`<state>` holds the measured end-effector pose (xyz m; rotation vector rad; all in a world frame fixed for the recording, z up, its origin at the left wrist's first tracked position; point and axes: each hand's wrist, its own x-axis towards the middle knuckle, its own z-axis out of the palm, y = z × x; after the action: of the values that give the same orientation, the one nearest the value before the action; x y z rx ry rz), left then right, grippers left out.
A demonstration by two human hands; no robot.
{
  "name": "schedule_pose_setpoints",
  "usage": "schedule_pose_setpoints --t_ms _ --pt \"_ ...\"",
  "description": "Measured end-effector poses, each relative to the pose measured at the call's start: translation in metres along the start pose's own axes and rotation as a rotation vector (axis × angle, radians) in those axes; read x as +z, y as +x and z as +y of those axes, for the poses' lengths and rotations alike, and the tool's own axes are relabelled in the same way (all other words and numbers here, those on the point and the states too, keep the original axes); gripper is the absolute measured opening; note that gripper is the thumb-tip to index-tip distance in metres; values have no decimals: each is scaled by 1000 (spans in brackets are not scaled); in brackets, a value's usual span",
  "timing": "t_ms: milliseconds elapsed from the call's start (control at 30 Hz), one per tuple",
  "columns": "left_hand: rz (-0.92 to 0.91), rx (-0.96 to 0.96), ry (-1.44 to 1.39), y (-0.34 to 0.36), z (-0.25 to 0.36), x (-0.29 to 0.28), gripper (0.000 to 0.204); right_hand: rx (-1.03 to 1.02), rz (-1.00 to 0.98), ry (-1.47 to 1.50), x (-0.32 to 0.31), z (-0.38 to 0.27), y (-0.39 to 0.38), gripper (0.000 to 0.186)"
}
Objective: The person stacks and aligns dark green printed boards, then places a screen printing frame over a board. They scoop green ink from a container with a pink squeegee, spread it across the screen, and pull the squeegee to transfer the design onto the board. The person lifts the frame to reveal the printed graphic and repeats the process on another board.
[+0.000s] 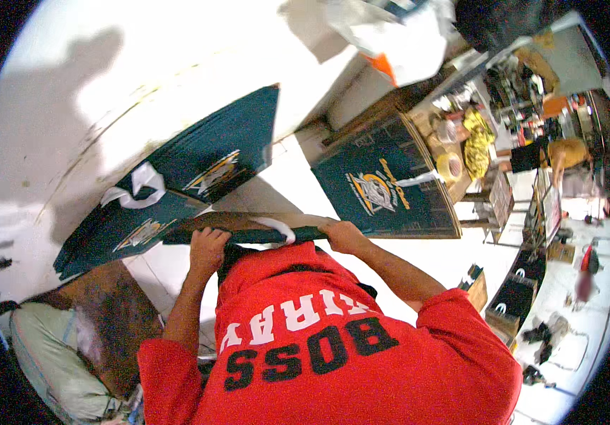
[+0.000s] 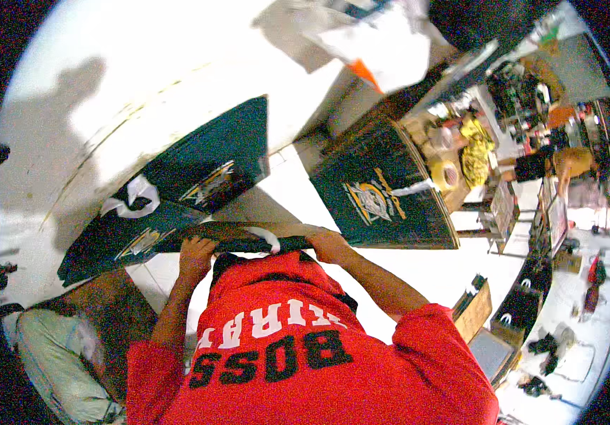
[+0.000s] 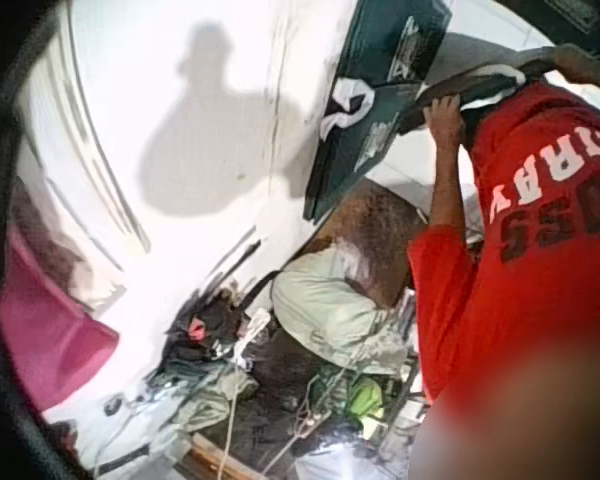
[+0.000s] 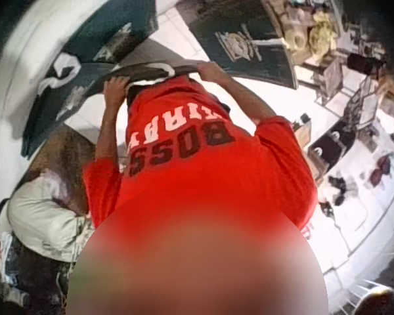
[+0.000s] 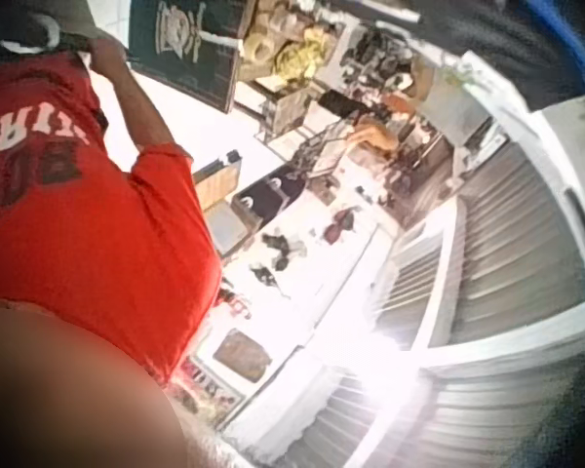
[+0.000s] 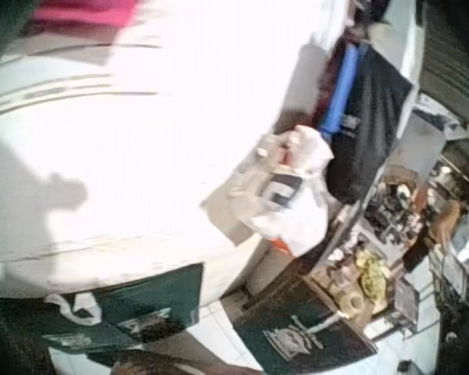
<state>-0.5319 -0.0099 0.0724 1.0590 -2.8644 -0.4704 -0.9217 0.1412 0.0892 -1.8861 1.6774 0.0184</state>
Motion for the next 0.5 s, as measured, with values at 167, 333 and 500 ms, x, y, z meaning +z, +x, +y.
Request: schedule_pose_setpoints --t_ms 167,333,500 --pt "-76 187 33 116 104 12 26 202 203 -51 12 72 -58 24" --pt "219 160 -107 174 162 4 46 262 492 73 17 140 -112 22" --pt "315 -101 -52 124 119 35 56 614 408 64 11 196 -166 29"
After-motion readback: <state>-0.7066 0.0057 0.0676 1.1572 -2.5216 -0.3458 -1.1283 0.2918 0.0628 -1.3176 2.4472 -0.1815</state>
